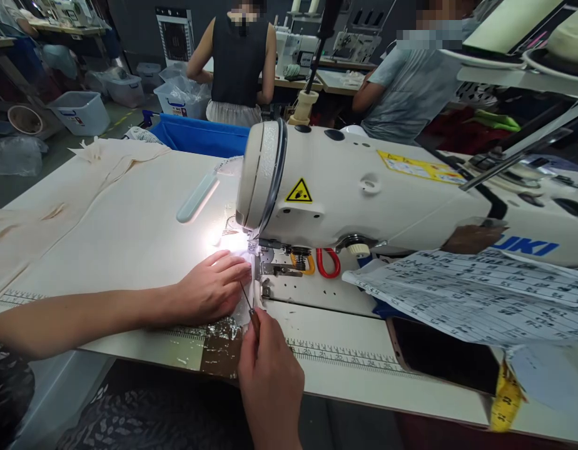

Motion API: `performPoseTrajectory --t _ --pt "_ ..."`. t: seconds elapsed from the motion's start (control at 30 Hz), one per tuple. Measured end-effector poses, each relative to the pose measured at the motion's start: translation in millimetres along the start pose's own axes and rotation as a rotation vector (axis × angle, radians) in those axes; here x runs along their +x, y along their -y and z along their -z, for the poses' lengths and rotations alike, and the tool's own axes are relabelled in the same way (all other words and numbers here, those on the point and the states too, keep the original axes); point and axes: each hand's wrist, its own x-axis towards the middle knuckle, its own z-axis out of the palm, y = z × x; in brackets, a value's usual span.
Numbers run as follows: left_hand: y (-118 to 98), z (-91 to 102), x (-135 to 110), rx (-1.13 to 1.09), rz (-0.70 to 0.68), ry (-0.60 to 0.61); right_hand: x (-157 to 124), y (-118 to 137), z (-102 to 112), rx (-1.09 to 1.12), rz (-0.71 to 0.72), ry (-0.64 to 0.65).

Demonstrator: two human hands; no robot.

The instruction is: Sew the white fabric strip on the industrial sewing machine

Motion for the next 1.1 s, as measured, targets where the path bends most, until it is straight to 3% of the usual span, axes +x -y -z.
performPoseTrajectory --t 0.2,0.3,0.4,0.63,1.1 --pt "0 2.1 0 0.047 0.008 0.027 -16 -22 9 0.228 -0.283 0.087" --pt "-1 3.3 1 0.048 0.019 0.041 -21 -24 11 0.346 -0.502 0.088" --pt "-2 3.8 1 0.057 0.022 0.064 -21 -21 12 0.409 -0.619 0.097" --pt "-3 2.6 0 0.06 0.013 0.104 -19 -19 11 0.404 -0.72 0.11" --pt "-3 2.4 1 0.062 0.008 0.097 -22 -28 9 0.41 -0.783 0.172"
